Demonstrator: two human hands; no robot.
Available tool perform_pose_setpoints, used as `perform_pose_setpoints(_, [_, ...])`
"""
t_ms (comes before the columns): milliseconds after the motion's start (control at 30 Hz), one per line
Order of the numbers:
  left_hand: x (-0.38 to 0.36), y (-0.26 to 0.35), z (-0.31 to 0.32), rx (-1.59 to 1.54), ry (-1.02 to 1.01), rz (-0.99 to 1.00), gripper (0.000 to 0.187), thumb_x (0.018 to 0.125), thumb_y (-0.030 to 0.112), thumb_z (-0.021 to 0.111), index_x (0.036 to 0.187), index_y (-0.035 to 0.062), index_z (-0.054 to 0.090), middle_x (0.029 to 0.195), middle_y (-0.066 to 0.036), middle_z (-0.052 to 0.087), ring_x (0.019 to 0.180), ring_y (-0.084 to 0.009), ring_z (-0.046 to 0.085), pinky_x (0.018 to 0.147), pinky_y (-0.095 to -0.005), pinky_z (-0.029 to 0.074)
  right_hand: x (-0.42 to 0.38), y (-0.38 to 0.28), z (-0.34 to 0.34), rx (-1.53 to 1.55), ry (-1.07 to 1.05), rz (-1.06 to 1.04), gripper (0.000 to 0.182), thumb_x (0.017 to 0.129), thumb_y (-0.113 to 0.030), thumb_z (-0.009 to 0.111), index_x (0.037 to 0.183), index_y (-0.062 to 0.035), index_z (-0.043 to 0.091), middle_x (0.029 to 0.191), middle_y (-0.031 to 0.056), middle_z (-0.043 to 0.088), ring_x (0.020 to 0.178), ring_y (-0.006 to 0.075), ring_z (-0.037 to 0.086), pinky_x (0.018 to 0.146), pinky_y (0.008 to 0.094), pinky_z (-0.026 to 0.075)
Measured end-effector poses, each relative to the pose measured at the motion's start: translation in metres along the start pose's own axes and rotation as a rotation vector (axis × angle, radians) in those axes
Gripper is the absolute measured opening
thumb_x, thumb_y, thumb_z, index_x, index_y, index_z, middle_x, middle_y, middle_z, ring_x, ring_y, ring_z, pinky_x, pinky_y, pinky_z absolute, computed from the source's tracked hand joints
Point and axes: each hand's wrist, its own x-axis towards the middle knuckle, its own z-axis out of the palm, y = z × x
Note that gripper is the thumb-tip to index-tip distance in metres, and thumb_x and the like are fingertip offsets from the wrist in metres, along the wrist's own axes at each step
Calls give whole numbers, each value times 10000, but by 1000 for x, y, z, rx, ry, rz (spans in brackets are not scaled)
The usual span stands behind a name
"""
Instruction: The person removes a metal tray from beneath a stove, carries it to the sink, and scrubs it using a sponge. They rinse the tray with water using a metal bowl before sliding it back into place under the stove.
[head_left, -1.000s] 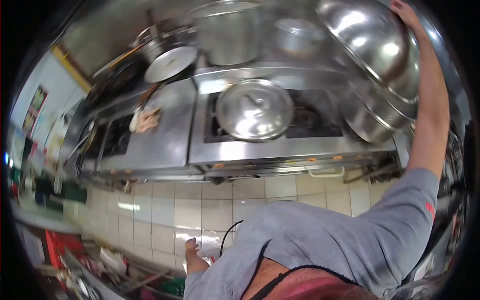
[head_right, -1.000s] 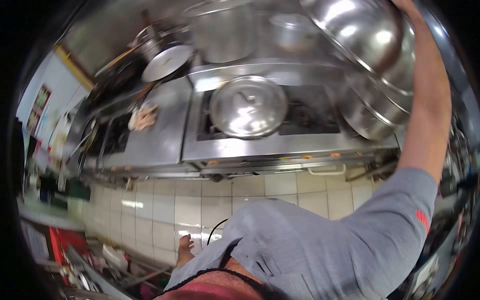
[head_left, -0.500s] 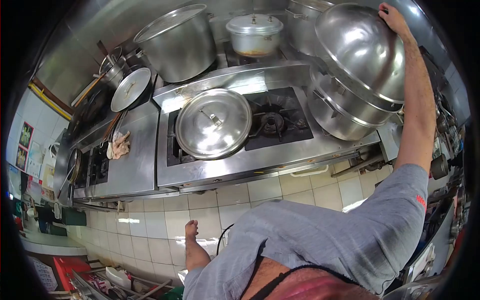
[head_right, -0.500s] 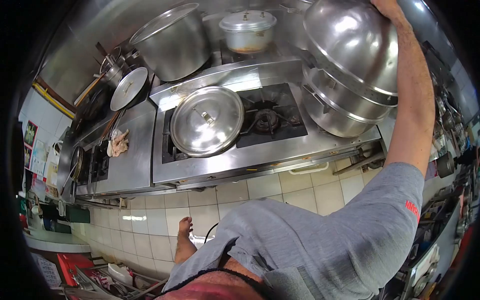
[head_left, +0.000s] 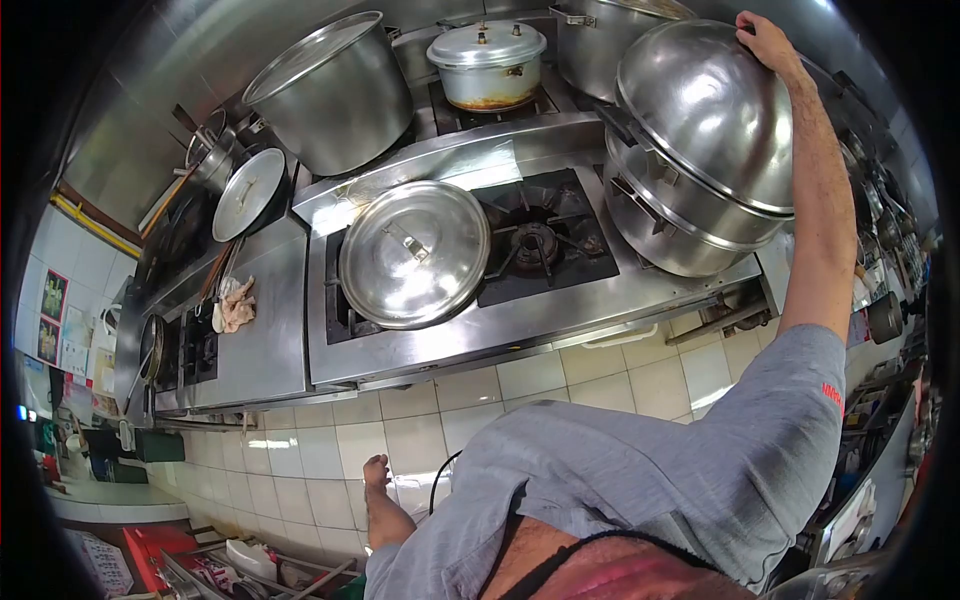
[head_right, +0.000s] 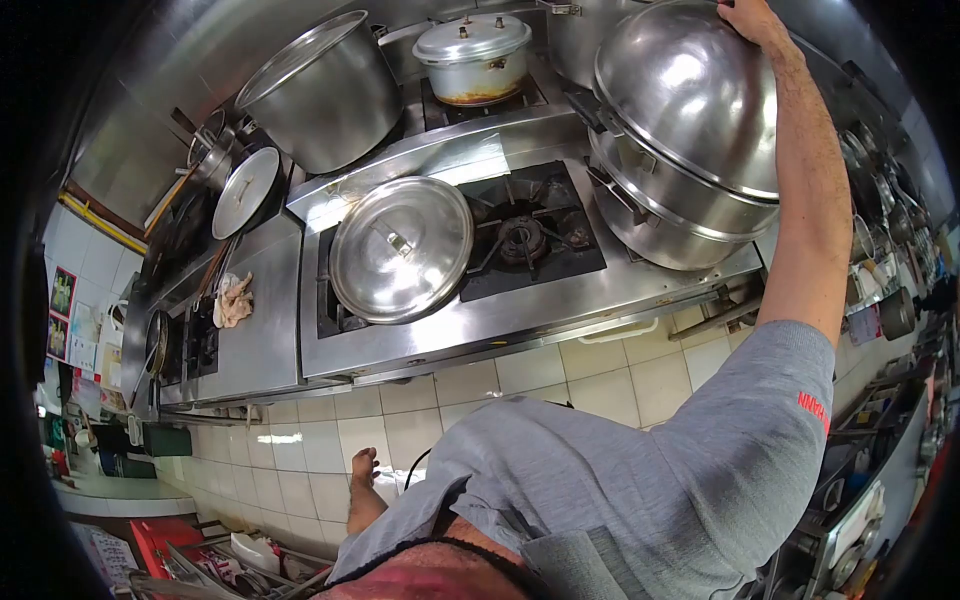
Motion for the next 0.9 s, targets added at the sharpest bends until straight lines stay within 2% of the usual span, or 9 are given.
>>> perform_pose_setpoints(267, [19, -3, -2, 57, -19, 99, 452, 802, 263, 592, 1194, 55, 508, 1040, -109, 591, 817, -236, 571, 563, -388, 466, -1, 7, 10, 180, -80, -153, 203, 801, -195, 549, 900, -20, 521, 777, 91, 564, 744, 184, 517, 719, 309, 419])
perform_pose_setpoints(300, [22, -9, -4, 41, -19, 107, 478, 793, 255, 599, 1209, 45, 495, 994, -114, 596, 805, -234, 569, 533, -367, 467, 1, 13, 15, 153, -56, -167, 258, 827, -203, 548, 990, -4, 546, 884, 98, 603, 838, 184, 554, 779, 302, 427])
perform_pose_setpoints(367, [20, -15, -6, 130, 36, 282, 291, 778, 271, 590, 869, -2, 636, 617, -97, 586, 529, -205, 554, 477, -353, 438, 33, 74, 55, 211, -140, -177, 395, 862, -242, 553, 1160, 15, 517, 1126, 145, 577, 1043, 226, 546, 907, 317, 409])
perform_pose_setpoints(433, [17, -13, -10, 273, 58, 234, 401, 779, 347, 586, 904, -32, 621, 829, -173, 654, 786, -309, 615, 724, -387, 465, 58, 145, 105, 210, -100, -205, 409, 864, -243, 546, 1176, 19, 506, 1131, 153, 574, 1043, 237, 545, 907, 318, 407])
perform_pose_setpoints(533, [-2, -7, -13, 149, 120, 145, 488, 785, 339, 581, 1107, -27, 565, 1126, -193, 574, 1079, -295, 533, 928, -343, 408, 83, 181, 106, 10, -311, -90, 432, 871, -261, 531, 1199, 18, 492, 1190, 163, 536, 1098, 240, 510, 932, 310, 384])
perform_pose_setpoints(700, [-3, -41, -32, -8, 170, 67, 489, 776, 316, 617, 1121, -25, 558, 1127, -201, 571, 1085, -298, 531, 924, -350, 412, 59, 85, 52, -231, -84, 153, 481, 871, -307, 536, 1214, 26, 481, 1218, 159, 517, 1124, 226, 492, 944, 302, 371])
perform_pose_setpoints(833, [18, -72, -58, -100, 186, 57, 508, 776, 319, 626, 1133, -33, 546, 1129, -197, 572, 1083, -298, 534, 926, -348, 410, -5, -136, 35, 729, 214, -131, 465, 886, -324, 520, 1217, 3, 495, 1233, 128, 513, 1138, 210, 481, 956, 289, 362])
perform_pose_setpoints(867, [21, -73, -68, -70, 207, 83, 514, 778, 325, 624, 1142, -30, 542, 1147, -189, 566, 1088, -297, 530, 930, -344, 407, -39, -211, 22, 675, 219, -315, 393, 902, -280, 505, 1201, -26, 523, 1220, 87, 525, 1121, 181, 485, 955, 274, 357])
perform_pose_setpoints(900, [27, -75, -79, -79, 217, 75, 514, 778, 325, 624, 1142, -30, 542, 1147, -189, 566, 1088, -297, 530, 930, -344, 407, -78, -309, 5, 920, 121, -214, 357, 894, -248, 520, 1187, -45, 540, 1177, 51, 547, 1083, 149, 494, 933, 260, 365])
